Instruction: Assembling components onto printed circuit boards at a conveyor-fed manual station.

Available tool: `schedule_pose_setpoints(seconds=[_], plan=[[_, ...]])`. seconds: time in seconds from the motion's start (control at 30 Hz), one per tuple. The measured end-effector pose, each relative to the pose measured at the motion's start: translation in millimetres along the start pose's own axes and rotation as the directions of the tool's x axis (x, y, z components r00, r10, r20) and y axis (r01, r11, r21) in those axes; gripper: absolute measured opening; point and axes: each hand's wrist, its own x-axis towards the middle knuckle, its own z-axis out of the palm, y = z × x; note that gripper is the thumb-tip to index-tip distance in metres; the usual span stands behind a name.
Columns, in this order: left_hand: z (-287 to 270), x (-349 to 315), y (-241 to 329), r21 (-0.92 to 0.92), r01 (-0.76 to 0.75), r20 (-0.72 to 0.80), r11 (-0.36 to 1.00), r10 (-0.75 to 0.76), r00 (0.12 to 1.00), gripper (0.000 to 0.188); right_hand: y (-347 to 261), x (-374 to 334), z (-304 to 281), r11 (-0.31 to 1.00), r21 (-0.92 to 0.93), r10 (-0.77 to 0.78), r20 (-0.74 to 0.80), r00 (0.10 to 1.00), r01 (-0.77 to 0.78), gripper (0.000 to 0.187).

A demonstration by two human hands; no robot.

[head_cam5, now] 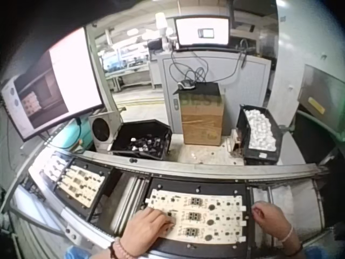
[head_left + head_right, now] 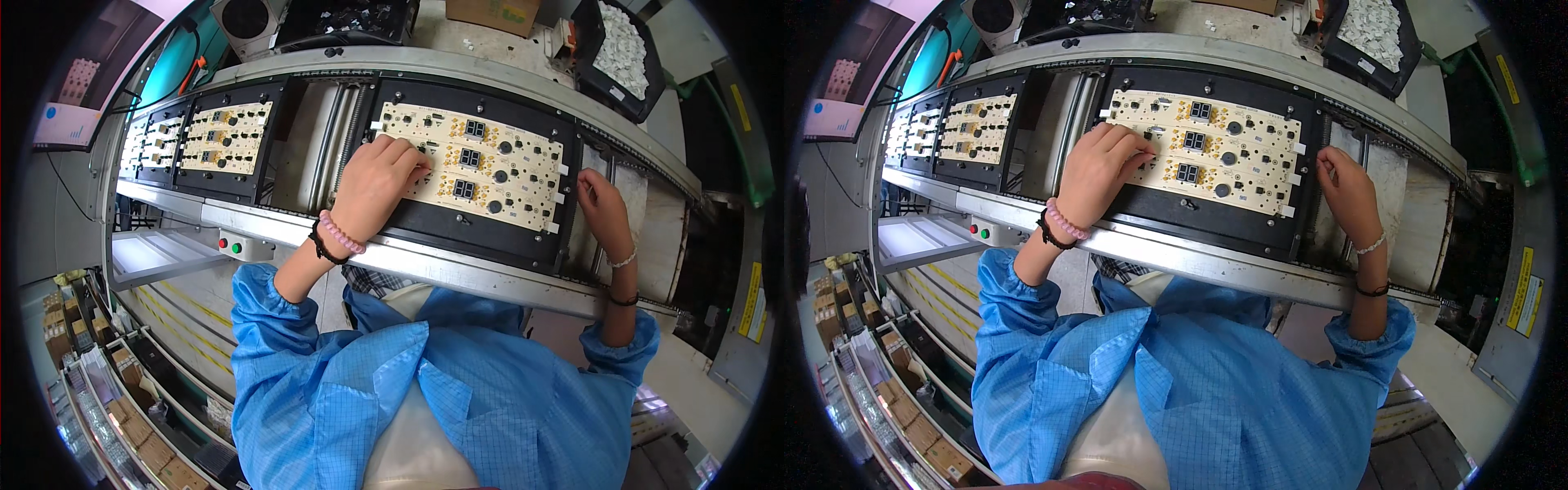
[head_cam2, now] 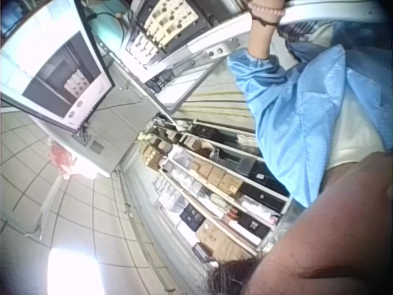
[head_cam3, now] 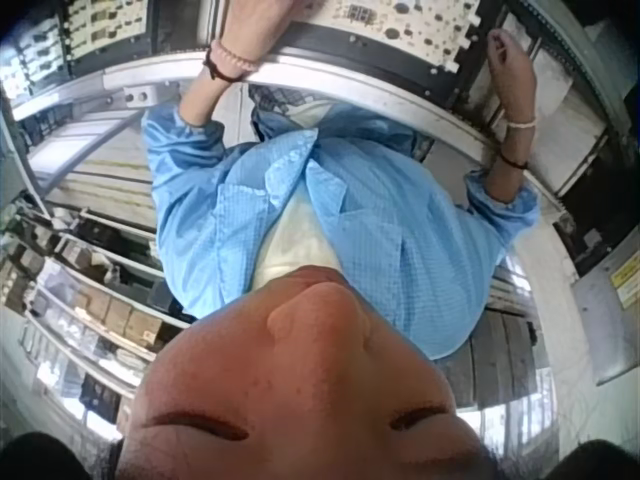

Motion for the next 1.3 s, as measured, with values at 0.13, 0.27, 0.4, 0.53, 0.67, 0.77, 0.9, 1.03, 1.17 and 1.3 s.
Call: schedule_pose_setpoints(seconds=[0.13, 0.27, 0.4, 0.53, 0.67, 0.77, 0.9, 1.03, 1.17, 1.3], plan=[[-2.6, -0.3, -3.3, 0.032, -0.051, 0.019, 0.998, 0.05, 0.999, 0.01, -4.4, -0.3, -1.6, 1.0, -0.004, 0.019, 0.003, 1.0, -0.019, 0.006], [-11.1, -7.2, -6.7, 0.001, -0.071, 0.057, 0.997, 0.071, 0.996, 0.016, -4.3, 0.7, -4.4, 0.999, -0.023, 0.042, 0.014, 0.999, -0.042, 0.007], [-23.9, -12.8, -17.8, 0.009, 0.031, -0.004, 0.999, -0.031, 1.0, 0.025, -23.6, -7.6, -13.9, 0.993, -0.081, 0.073, -0.096, 0.993, -0.081, 0.012], [-25.8, -19.0, -37.4, 0.159, 0.101, 0.016, 0.982, -0.105, 0.994, 0.038, -46.3, -16.4, -16.7, 0.972, -0.21, -0.148, -0.204, 0.968, 0.105, 0.03], [-25.3, -23.9, -45.3, 0.256, 0.064, 0.089, 0.965, -0.089, 0.992, 0.039, -62.4, -19.6, -11.3, 0.943, -0.332, -0.002, 0.071, 0.997, 0.026, 0.045], [-22.1, -21.4, -50.0, 0.319, 0.019, 0.089, 0.948, -0.05, 0.995, 0.041, -65.7, -18.5, -9.6, 0.863, -0.502, -0.014, 0.098, 0.995, 0.061, 0.05], [-21.3, -20.6, -45.0, 0.324, -0.009, 0.134, 0.946, -0.037, 0.99, 0.055, -76.2, -22.8, -2.5, 0.776, -0.626, -0.012, 0.113, 0.994, 0.08, 0.049], [-23.7, -14.1, -35.8, 0.339, -0.009, 0.174, 0.941, -0.053, 0.983, 0.063, -74.9, -15.8, 6.1, 0.693, -0.717, -0.073, 0.032, 0.997, 0.074, 0.045], [-26.9, -25.3, -38.6, 0.31, 0.001, 0.228, 0.951, -0.076, 0.971, 0.073, -66.9, -12.9, -11.2, 0.771, -0.618, -0.094, 0.133, 0.987, 0.157, 0.042], [-35.6, -45.2, -17.0, 0.36, 0.029, 0.264, 0.932, -0.132, 0.955, 0.074, -73.4, -38.3, -14.5, 0.873, -0.445, -0.146, 0.15, 0.978, 0.199, 0.043]])
